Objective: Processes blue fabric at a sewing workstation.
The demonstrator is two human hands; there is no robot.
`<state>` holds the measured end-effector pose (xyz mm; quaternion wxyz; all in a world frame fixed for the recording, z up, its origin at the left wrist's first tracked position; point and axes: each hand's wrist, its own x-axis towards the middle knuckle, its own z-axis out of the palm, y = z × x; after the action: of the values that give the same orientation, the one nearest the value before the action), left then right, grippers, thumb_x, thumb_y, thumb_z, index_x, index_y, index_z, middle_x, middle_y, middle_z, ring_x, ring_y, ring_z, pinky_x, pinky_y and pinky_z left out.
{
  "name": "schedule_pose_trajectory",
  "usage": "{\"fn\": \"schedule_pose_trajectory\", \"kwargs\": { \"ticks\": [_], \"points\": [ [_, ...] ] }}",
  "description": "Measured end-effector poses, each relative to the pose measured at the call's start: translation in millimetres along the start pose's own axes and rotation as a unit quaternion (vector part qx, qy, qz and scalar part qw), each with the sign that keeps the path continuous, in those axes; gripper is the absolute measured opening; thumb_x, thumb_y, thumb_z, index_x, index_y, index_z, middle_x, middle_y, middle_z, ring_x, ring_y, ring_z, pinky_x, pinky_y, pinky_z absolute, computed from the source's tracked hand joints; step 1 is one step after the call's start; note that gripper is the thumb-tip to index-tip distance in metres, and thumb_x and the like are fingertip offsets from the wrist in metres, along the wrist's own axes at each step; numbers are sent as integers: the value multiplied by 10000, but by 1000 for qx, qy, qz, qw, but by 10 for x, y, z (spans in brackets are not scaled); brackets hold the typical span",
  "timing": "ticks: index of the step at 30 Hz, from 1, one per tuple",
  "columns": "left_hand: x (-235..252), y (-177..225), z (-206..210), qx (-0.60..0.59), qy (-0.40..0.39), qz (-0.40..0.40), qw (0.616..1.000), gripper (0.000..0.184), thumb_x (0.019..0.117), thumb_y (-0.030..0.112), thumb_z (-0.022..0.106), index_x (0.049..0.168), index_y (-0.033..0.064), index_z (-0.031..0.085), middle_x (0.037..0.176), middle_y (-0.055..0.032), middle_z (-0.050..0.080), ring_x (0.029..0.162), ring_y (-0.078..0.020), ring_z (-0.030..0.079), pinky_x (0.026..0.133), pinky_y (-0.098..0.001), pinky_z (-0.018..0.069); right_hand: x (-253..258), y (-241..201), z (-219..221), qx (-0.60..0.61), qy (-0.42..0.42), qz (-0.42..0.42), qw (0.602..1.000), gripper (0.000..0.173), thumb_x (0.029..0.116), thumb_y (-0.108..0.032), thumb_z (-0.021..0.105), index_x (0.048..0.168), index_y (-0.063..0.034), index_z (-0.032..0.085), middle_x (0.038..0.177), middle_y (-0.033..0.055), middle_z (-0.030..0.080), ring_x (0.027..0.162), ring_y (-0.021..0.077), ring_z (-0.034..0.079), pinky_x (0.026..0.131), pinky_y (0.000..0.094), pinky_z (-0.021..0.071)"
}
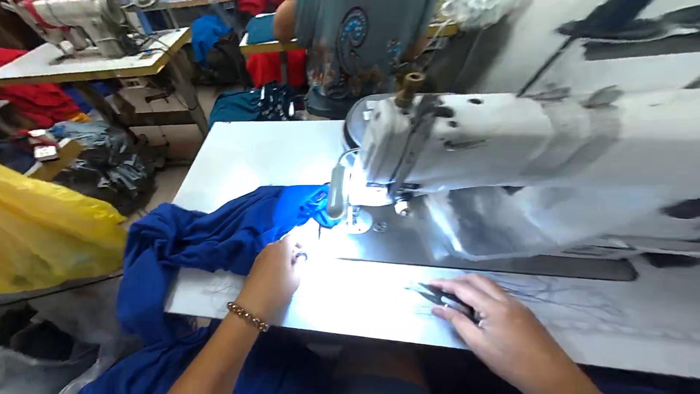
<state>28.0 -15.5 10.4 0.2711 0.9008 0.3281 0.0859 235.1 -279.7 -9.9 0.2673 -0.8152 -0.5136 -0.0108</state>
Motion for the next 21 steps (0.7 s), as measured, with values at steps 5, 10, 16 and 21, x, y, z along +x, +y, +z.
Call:
{"fn": "schedule_pose_trajectory", "kwargs": {
  "ticks": [5, 10, 16, 21],
  "points": [
    [95, -105, 73, 33, 34, 4, 999, 179, 992, 110, 636, 1104, -8, 712, 1037, -172, 679, 968, -305, 671, 892, -498, 553, -334, 319, -276, 8, 76, 104, 992, 518, 895, -463, 643, 1136, -17, 744, 984, 149, 669, 821, 239, 636, 689, 416, 547],
    [53, -118, 153, 120, 121, 60, 984, 230, 958, 64, 659, 1164, -28, 707, 1137, -227, 675, 1120, -412, 643, 950, -581, 524, -304, 613, -264, -24, 66, 150, 986, 566, 863, -370, 763, 1255, 32, 688, 1213, 294, 624, 1041, 480, 642, 817, 692, 513],
    [-213, 187, 379, 155, 211, 195, 945, 256, 949, 236, 610, 1091, 99, 772, 1062, -115, 722, 1039, -333, 663, 942, -606, 445, -99, 318, 16, -65, 46, 128, 989, 245, 908, -94, 747, 1135, -5, 735, 1117, 267, 657, 839, 476, 685, 665, 681, 538],
    [-435, 508, 546, -76, 32, 192, 978, 574, 849, 402, 783, 1351, 155, 653, 1291, -28, 689, 1205, -249, 629, 1016, -605, 438, 21, -117, 117, 118, -45, 71, 989, 200, 947, -232, 569, 942, -119, 734, 868, -19, 693, 765, 51, 644, 685, 241, 543]
  ]
}}
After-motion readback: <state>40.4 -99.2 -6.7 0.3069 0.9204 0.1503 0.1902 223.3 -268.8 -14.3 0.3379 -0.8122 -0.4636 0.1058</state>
